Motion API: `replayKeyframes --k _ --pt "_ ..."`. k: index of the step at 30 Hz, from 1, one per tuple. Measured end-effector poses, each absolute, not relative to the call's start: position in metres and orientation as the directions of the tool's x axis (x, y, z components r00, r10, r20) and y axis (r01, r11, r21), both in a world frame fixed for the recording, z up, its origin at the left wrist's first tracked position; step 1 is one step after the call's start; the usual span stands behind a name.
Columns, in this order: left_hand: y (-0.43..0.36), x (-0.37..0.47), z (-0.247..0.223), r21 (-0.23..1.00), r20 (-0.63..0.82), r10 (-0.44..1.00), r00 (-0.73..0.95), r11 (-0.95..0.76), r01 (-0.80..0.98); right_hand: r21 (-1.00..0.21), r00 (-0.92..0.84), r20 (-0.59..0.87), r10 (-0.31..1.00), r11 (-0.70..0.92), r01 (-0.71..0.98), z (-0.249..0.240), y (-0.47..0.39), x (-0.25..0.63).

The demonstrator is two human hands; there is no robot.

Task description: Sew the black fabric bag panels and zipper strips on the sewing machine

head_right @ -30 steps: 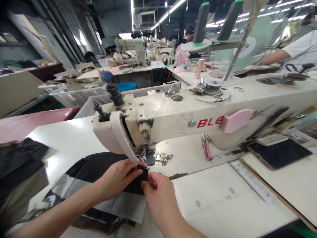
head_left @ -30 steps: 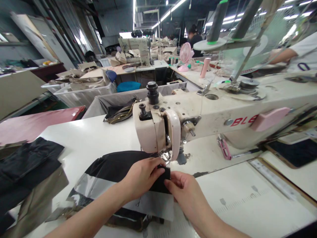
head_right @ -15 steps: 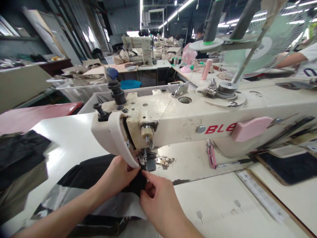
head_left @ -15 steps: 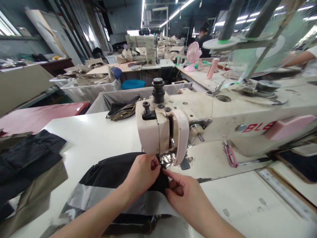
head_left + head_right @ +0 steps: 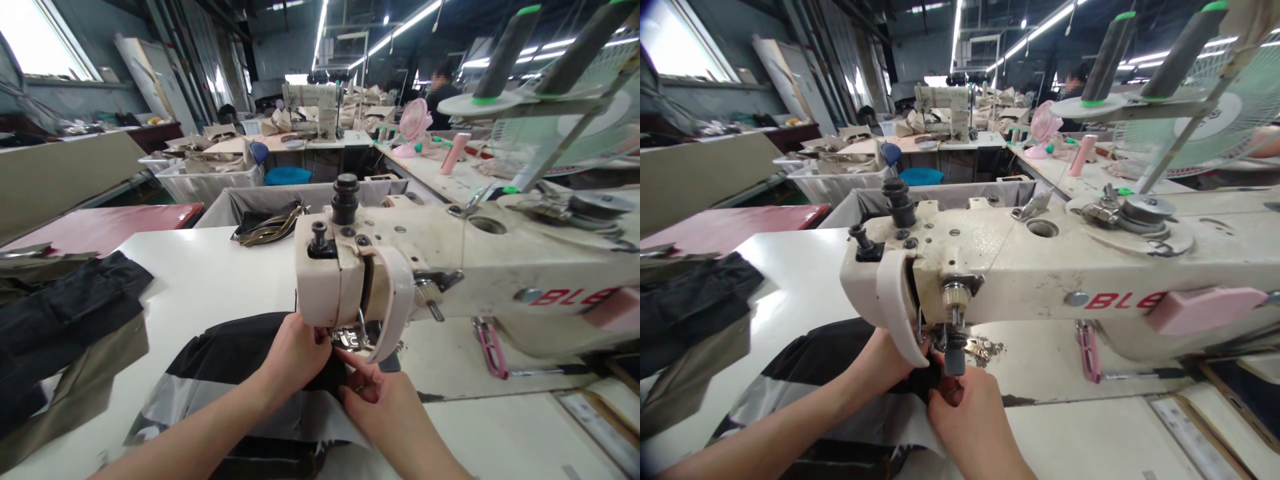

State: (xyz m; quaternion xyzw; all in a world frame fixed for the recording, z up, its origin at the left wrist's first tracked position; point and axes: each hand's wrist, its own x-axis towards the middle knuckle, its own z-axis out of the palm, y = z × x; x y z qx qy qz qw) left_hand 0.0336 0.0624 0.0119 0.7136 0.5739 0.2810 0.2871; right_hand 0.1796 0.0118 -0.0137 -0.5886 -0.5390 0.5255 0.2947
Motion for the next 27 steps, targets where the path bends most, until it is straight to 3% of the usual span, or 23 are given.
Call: replayKeyframes --k 3,6,9,13,17,19,23,27 --pt "0.068 0.028 0.010 0.710 0.106 0.979 0.177 -0.199 0.676 -0.938 -0.150 -0.319 0.936 -0.290 0.188 -0.019 0.006 0.183" --pt "0.058 0.019 0.013 0.689 0.141 0.975 0.170 -0.220 0.690 -0.907 -0.128 -0.403 0.906 -0.414 -0.079 -0.021 -0.008 0.183" --pt "0.028 0.016 0.017 0.634 0.236 0.930 0.281 -0.366 0.681 -0.847 -0.120 -0.447 0.886 -0.463 -0.263 -0.020 -0.021 0.179" --pt "-0.009 0.015 0.011 0.604 0.289 0.816 0.501 -0.561 0.566 -0.872 -0.075 -0.421 0.904 -0.426 -0.243 -0.019 -0.025 0.171" --pt "-0.014 0.012 0.008 0.781 0.176 0.957 0.230 -0.278 0.559 -0.872 -0.080 -0.420 0.904 -0.426 -0.243 -0.017 -0.022 0.171" --pt "-0.013 0.010 0.011 0.800 0.128 0.973 0.192 -0.216 0.560 -0.854 -0.118 -0.439 0.891 -0.454 -0.253 -0.014 -0.023 0.172" --pt "-0.014 0.011 0.012 0.699 0.237 0.884 0.402 -0.443 0.561 -0.838 -0.177 -0.451 0.875 -0.484 -0.253 -0.005 -0.025 0.175" --pt "-0.015 0.009 0.008 0.650 0.274 0.843 0.463 -0.517 0.557 -0.862 -0.189 -0.418 0.889 -0.453 -0.228 0.001 -0.026 0.174"
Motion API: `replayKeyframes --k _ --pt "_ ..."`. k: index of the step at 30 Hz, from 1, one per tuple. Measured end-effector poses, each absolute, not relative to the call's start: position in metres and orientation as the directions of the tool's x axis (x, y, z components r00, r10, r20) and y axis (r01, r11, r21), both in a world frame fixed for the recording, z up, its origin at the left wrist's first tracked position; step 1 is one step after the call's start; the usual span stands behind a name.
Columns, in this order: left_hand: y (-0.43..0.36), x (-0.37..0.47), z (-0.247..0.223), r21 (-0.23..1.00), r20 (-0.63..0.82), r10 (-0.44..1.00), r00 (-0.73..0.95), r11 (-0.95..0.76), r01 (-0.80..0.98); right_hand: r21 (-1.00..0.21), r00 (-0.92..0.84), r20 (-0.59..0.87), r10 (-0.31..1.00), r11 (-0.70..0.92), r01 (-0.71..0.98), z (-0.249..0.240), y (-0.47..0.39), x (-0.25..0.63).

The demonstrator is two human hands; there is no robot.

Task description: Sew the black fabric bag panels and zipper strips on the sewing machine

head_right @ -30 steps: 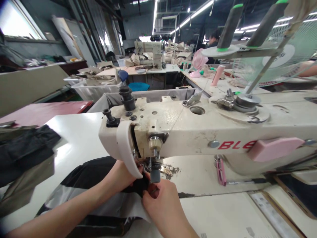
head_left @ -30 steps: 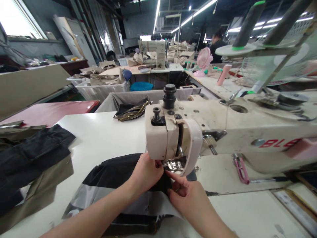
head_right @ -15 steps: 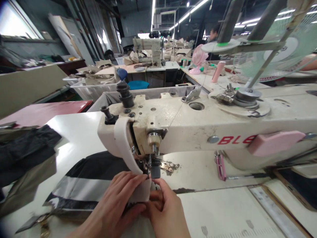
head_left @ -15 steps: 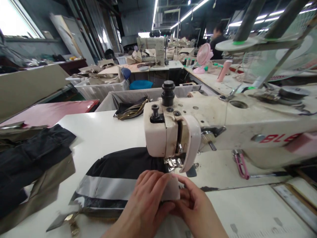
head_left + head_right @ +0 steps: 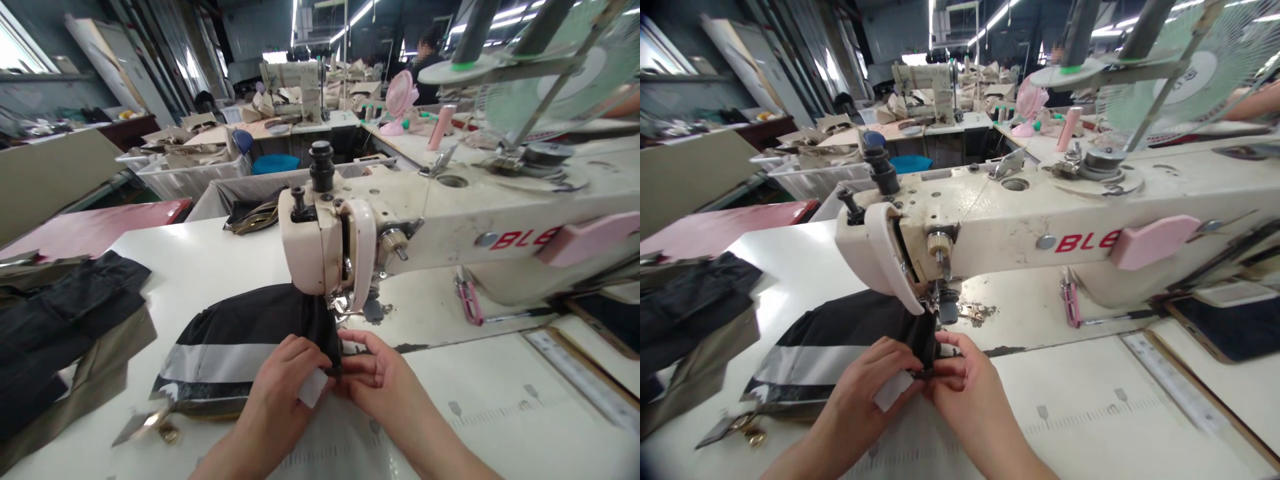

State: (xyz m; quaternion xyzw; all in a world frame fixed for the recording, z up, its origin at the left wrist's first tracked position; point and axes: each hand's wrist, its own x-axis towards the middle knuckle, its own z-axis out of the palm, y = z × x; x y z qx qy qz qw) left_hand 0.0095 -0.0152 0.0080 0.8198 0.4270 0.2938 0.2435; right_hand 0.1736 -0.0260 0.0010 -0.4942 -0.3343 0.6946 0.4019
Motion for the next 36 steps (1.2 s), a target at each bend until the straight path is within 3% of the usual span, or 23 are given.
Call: replayKeyframes --k 6,11,15,19,25,28,30,32,34,36 --pt "-0.016 0.005 0.003 0.610 0.338 0.801 0.495 -0.587 0.533 -0.871 -0.122 -0.412 0.903 -0.429 -0.240 -0.007 -0.028 0.167" --pt "-0.021 0.009 -0.003 0.312 0.610 0.586 0.533 -0.796 0.519 -0.886 -0.082 -0.394 0.915 -0.402 -0.231 -0.011 -0.033 0.164" --pt "-0.021 0.010 -0.002 0.154 0.604 0.516 0.607 -0.823 0.547 -0.880 -0.092 -0.395 0.914 -0.405 -0.248 -0.008 -0.035 0.164" --pt "-0.024 0.008 -0.003 0.103 0.590 0.513 0.624 -0.814 0.572 -0.875 -0.095 -0.408 0.908 -0.419 -0.244 -0.006 -0.035 0.165" --pt "-0.027 0.007 0.000 0.131 0.512 0.568 0.645 -0.793 0.595 -0.871 -0.122 -0.403 0.907 -0.421 -0.254 -0.008 -0.035 0.169" --pt "-0.025 0.010 -0.001 0.156 0.534 0.525 0.663 -0.832 0.533 -0.920 -0.102 -0.373 0.922 -0.382 -0.090 -0.008 -0.037 0.174" --pt "-0.023 0.010 -0.004 0.216 0.538 0.540 0.648 -0.831 0.513 -0.963 -0.064 -0.233 0.970 -0.221 0.152 -0.008 -0.038 0.178" --pt "-0.023 0.010 -0.006 0.270 0.525 0.571 0.631 -0.815 0.513 -0.899 -0.075 0.069 0.995 0.095 0.427 -0.009 -0.039 0.184" --pt "-0.023 0.009 -0.007 0.302 0.513 0.592 0.621 -0.802 0.515 -0.694 -0.176 0.368 0.913 0.396 0.601 -0.010 -0.037 0.190" --pt "-0.024 0.007 -0.006 0.353 0.497 0.622 0.605 -0.782 0.513 -0.486 -0.329 0.522 0.787 0.591 0.643 -0.010 -0.032 0.196"
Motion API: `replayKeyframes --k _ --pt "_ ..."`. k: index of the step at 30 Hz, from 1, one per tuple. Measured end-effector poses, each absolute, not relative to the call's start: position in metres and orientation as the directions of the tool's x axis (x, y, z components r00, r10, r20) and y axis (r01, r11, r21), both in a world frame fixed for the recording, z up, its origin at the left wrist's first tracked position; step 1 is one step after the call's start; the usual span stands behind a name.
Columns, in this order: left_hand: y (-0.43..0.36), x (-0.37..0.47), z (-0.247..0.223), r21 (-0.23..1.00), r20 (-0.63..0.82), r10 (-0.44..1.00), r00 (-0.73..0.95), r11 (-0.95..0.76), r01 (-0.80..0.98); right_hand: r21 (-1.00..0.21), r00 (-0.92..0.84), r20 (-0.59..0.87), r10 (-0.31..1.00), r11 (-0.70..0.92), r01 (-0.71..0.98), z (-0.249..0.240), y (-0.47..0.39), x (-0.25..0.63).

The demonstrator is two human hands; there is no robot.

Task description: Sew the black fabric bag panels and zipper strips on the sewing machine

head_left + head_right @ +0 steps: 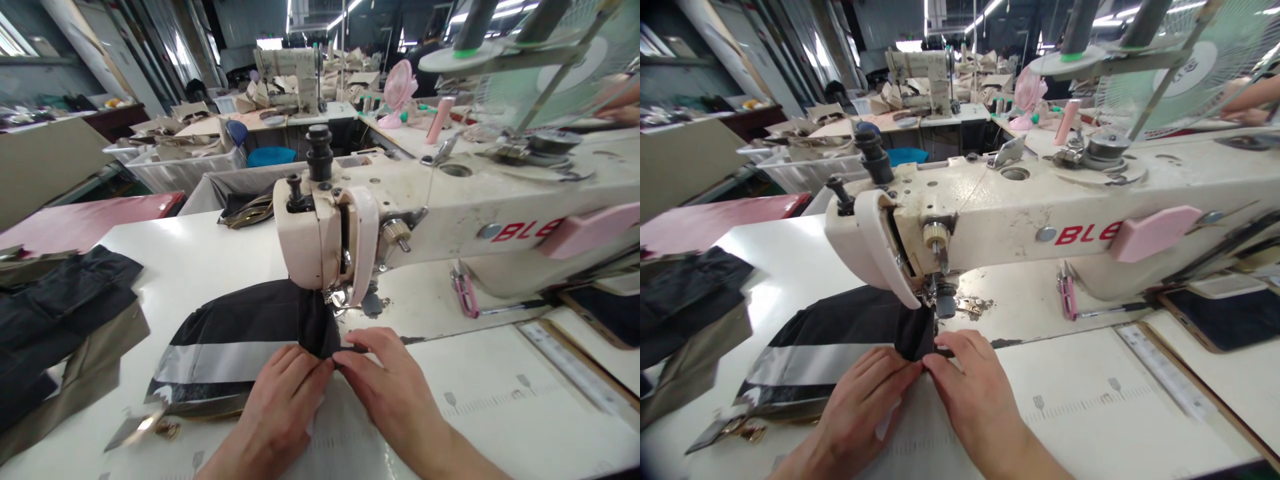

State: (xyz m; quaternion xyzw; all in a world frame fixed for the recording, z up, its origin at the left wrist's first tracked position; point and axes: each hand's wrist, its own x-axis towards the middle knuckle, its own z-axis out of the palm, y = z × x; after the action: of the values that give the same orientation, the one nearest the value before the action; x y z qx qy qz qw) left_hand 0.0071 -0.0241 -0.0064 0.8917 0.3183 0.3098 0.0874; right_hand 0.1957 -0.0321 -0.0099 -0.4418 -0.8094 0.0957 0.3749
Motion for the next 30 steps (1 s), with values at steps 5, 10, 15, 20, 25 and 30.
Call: replayKeyframes --k 5,10,15,20,25,30 --pt "-0.026 0.005 0.001 0.519 0.445 0.742 0.501 -0.670 0.532 -0.205 -0.614 0.591 0.524 0.833 0.514 -0.003 -0.013 0.207" --pt "-0.029 0.003 -0.002 0.587 0.412 0.808 0.421 -0.589 0.556 -0.134 -0.678 0.598 0.427 0.888 0.441 0.001 -0.006 0.206" --pt "-0.027 0.000 0.005 0.840 0.360 0.933 0.023 -0.334 0.427 -0.188 -0.657 0.554 0.512 0.845 0.500 -0.009 -0.011 0.200" --pt "-0.032 -0.004 0.006 0.677 0.544 0.834 0.093 -0.502 0.538 -0.204 -0.620 0.534 0.575 0.799 0.566 -0.015 -0.015 0.197" --pt "-0.034 -0.005 -0.006 0.191 0.257 0.654 0.712 -0.756 0.625 -0.184 -0.648 0.525 0.551 0.817 0.546 -0.019 -0.017 0.198" --pt "-0.026 -0.007 0.002 0.075 0.179 0.671 0.720 -0.739 0.670 -0.191 -0.650 0.514 0.559 0.814 0.549 -0.018 -0.019 0.199"
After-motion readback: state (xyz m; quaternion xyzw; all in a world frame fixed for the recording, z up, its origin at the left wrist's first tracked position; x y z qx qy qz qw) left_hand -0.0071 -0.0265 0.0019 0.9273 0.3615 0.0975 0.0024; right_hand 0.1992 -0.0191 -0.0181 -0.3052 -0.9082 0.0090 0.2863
